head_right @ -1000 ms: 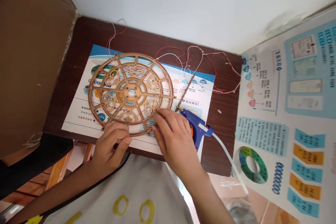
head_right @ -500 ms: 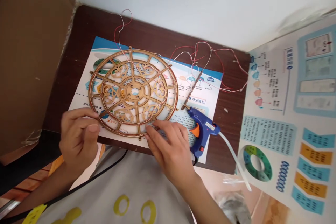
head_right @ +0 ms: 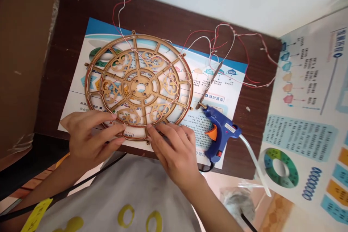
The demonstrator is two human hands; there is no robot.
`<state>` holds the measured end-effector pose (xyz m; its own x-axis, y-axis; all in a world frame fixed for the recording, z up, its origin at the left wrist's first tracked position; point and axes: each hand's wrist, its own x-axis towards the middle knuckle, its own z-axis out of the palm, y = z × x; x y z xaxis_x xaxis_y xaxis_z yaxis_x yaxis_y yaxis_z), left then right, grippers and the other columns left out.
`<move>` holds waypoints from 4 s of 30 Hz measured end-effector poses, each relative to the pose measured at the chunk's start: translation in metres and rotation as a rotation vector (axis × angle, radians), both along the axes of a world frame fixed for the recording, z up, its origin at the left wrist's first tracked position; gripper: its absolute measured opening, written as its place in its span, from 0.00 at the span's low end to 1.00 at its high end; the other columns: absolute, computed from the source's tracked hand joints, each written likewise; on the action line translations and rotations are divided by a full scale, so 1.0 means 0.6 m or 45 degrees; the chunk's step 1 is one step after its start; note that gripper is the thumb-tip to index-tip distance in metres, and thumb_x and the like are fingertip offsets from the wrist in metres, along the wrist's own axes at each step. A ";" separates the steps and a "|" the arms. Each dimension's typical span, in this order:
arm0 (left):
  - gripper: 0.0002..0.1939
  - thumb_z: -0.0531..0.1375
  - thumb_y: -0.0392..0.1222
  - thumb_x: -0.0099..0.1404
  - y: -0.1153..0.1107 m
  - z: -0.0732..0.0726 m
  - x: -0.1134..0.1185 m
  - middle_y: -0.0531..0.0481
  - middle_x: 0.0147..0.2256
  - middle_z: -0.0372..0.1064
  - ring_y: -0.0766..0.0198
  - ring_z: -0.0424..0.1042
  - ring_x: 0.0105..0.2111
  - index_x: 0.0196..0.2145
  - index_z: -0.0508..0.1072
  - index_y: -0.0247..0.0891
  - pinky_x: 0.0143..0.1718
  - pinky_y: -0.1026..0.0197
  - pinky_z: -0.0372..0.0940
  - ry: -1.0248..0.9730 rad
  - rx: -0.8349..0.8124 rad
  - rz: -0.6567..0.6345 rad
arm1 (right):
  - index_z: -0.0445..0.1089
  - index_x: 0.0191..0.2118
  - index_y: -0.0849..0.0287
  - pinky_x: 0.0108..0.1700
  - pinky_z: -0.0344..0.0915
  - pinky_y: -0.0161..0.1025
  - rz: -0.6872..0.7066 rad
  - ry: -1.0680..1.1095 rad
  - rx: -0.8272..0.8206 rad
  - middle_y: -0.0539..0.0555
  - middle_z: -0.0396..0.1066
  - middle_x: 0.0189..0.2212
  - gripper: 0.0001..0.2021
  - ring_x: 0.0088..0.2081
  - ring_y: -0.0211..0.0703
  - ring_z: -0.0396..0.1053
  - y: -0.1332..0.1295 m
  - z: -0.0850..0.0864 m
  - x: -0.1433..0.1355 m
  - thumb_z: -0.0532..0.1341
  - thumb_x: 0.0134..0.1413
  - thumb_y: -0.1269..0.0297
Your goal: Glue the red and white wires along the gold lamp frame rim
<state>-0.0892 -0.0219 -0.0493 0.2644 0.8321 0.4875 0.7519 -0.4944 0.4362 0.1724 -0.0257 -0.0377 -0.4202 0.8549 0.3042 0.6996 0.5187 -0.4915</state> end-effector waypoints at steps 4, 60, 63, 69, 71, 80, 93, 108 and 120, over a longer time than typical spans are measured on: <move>0.08 0.66 0.51 0.80 0.004 0.010 0.003 0.50 0.46 0.84 0.55 0.78 0.48 0.51 0.81 0.48 0.53 0.48 0.59 0.175 0.040 -0.135 | 0.76 0.61 0.53 0.50 0.63 0.47 -0.005 -0.008 0.025 0.53 0.85 0.43 0.15 0.45 0.46 0.81 0.000 -0.001 -0.001 0.65 0.76 0.75; 0.19 0.56 0.60 0.85 0.024 0.024 0.031 0.52 0.46 0.84 0.57 0.76 0.47 0.52 0.83 0.48 0.63 0.49 0.61 0.235 -0.138 -0.296 | 0.81 0.55 0.63 0.36 0.54 0.49 0.188 -0.032 0.112 0.53 0.88 0.42 0.11 0.38 0.43 0.83 0.033 0.003 0.020 0.67 0.72 0.78; 0.19 0.56 0.60 0.85 0.024 0.026 0.031 0.52 0.46 0.84 0.57 0.76 0.47 0.52 0.82 0.49 0.61 0.49 0.62 0.242 -0.153 -0.287 | 0.81 0.55 0.63 0.36 0.54 0.49 0.187 -0.045 0.122 0.53 0.88 0.42 0.11 0.38 0.43 0.83 0.033 0.003 0.020 0.66 0.73 0.78; 0.20 0.53 0.56 0.87 0.025 0.024 0.030 0.52 0.46 0.84 0.58 0.75 0.48 0.54 0.82 0.46 0.62 0.50 0.60 0.220 -0.135 -0.309 | 0.80 0.54 0.63 0.35 0.54 0.47 0.177 -0.048 0.143 0.52 0.88 0.41 0.09 0.38 0.41 0.83 0.033 0.003 0.019 0.64 0.77 0.76; 0.19 0.54 0.56 0.87 0.025 0.024 0.030 0.51 0.46 0.84 0.57 0.75 0.49 0.55 0.81 0.45 0.63 0.50 0.59 0.219 -0.143 -0.319 | 0.80 0.54 0.61 0.36 0.54 0.47 0.169 -0.048 0.151 0.51 0.88 0.41 0.09 0.38 0.41 0.83 0.033 0.002 0.019 0.64 0.77 0.76; 0.13 0.61 0.52 0.83 0.028 0.028 0.034 0.51 0.45 0.82 0.56 0.76 0.47 0.55 0.79 0.44 0.55 0.48 0.61 0.243 -0.132 -0.318 | 0.81 0.55 0.60 0.36 0.57 0.48 0.176 -0.028 0.118 0.52 0.88 0.41 0.12 0.39 0.43 0.83 0.030 0.001 0.023 0.65 0.74 0.77; 0.11 0.63 0.51 0.82 0.024 0.022 0.035 0.52 0.46 0.82 0.57 0.77 0.47 0.54 0.80 0.47 0.57 0.48 0.63 0.305 -0.099 -0.277 | 0.79 0.54 0.62 0.39 0.60 0.47 0.223 -0.078 0.056 0.54 0.88 0.44 0.09 0.42 0.43 0.83 0.036 0.009 0.023 0.66 0.74 0.77; 0.09 0.65 0.49 0.81 0.025 0.021 0.035 0.52 0.46 0.84 0.57 0.77 0.48 0.52 0.81 0.46 0.55 0.48 0.62 0.277 -0.094 -0.277 | 0.64 0.47 0.53 0.19 0.61 0.30 -0.170 0.223 -0.494 0.40 0.67 0.23 0.06 0.18 0.32 0.65 0.013 0.055 -0.006 0.62 0.79 0.68; 0.08 0.65 0.48 0.81 0.024 0.019 0.035 0.52 0.47 0.84 0.58 0.79 0.48 0.52 0.81 0.46 0.57 0.49 0.62 0.246 -0.096 -0.270 | 0.75 0.40 0.56 0.32 0.60 0.42 0.636 -0.332 -0.396 0.49 0.73 0.31 0.12 0.31 0.43 0.69 0.167 0.078 0.023 0.59 0.81 0.68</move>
<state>-0.0679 -0.0077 -0.0381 0.5185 0.7802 0.3499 0.7078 -0.6213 0.3363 0.1862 0.0743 0.0092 -0.8174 0.5686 -0.0925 0.5272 0.6735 -0.5181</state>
